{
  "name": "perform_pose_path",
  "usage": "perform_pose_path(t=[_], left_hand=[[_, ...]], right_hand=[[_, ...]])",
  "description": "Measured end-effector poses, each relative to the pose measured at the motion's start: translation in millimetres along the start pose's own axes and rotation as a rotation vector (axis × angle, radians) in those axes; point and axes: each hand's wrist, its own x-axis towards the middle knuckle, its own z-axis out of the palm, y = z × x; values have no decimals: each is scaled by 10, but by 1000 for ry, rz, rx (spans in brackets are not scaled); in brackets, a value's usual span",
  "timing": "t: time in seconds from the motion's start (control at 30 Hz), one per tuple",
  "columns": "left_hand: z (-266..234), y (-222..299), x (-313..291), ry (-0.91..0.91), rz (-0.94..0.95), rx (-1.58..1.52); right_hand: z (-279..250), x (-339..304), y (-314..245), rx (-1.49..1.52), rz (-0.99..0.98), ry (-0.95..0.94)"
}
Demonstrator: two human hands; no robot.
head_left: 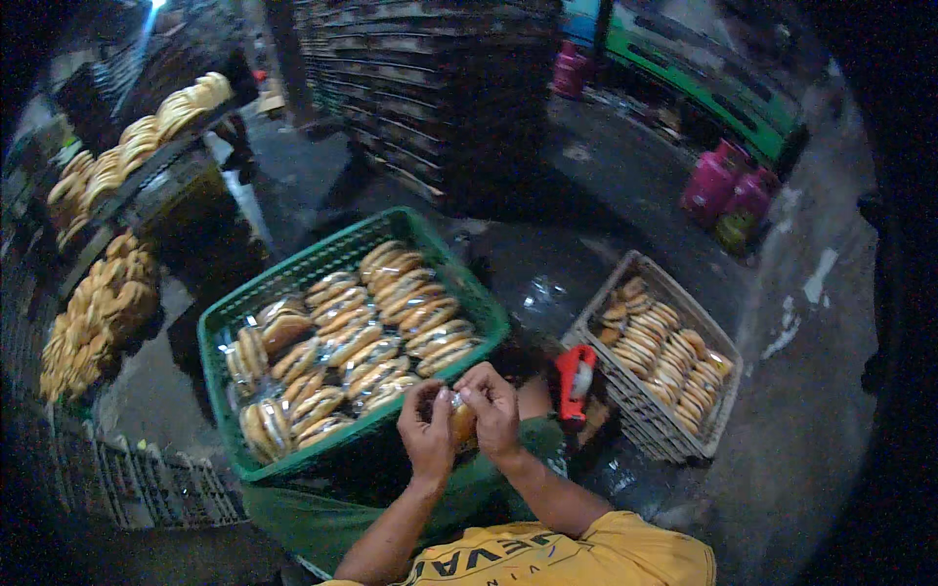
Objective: The person sits on the floor and places pairs of buns into clear plastic bags, then seals them with a handheld tape dispenser. The sealed buns are arranged in a green crate on the lap. Another worker is visible in the background handling trays of buns.
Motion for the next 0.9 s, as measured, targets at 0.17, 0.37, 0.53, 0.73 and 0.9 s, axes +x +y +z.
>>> perform_pose_path(t=[0.17, 0.37, 0.53, 0.73, 0.9], left_hand=[[74, 9, -67, -158, -8, 110], [48, -57, -83, -241, -62, 174], [50, -120, -95, -216, -34, 217], [-15, -218, -82, -265, -79, 245], [-17, -265, -118, -204, 100, 455]], right_hand=[[-1289, -49, 435, -35, -96, 508], [-2967, -519, 1198, -679, 628, 483], [-2997, -877, 1436, -564, 422, 518], [-2557, -918, 934, -1153, 758, 236], [-1458, -507, 154, -364, 210, -70]])
